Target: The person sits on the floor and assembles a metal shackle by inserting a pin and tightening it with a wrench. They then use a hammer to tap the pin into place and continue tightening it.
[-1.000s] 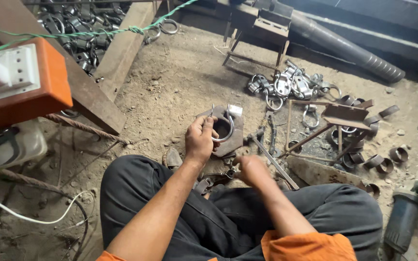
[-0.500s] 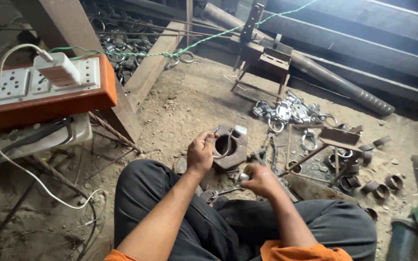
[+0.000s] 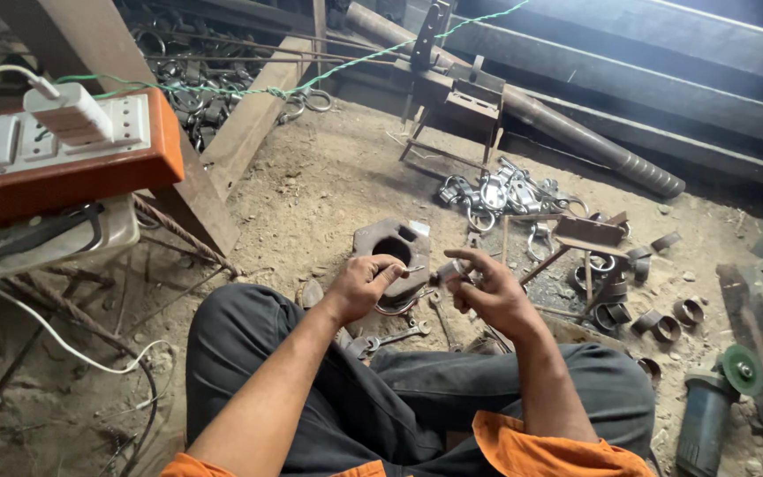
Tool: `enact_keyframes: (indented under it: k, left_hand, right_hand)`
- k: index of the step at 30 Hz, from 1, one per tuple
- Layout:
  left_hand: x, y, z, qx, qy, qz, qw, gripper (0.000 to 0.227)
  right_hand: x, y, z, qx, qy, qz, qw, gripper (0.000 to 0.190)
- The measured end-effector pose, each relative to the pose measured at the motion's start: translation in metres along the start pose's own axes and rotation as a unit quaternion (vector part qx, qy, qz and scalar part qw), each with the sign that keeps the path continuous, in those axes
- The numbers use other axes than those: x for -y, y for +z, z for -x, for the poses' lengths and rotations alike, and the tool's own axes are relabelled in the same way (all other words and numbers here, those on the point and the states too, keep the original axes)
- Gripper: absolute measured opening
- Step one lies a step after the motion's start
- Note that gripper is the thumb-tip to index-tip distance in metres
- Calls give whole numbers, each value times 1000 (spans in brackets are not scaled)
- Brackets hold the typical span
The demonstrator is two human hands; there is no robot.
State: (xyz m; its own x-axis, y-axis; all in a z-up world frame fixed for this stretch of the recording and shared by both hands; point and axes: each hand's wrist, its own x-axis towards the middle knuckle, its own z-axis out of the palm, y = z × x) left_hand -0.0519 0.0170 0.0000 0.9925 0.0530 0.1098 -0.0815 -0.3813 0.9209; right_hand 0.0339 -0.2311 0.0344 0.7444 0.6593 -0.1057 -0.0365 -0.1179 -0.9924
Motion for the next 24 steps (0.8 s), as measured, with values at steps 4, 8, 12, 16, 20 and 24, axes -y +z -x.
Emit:
enact_keyframes:
  k: [4,8,12,16,20,24]
  left_hand:
    - [1,-2,2,56,1,31,998,27]
    - [11,4,1,143,-10,130,981,24]
    - [19,9,2,168,16,95,981,24]
    - [26,12,0,162,12,131,978,26]
    - [31,14,-2,157,-3,163,974,27]
    - [27,13,-2,159,0,159,974,27]
  right_hand:
    - [10,3,1,42,52,113,991,42]
    - [18,4,5,60,118,210,969,36]
    - [19,7,5,120,94,151,977,34]
    - [19,7,6,114,79,108,984,44]
    - [7,2,3,128,50,68,988,45]
    - [4,-2,2,122,69,75,987,47]
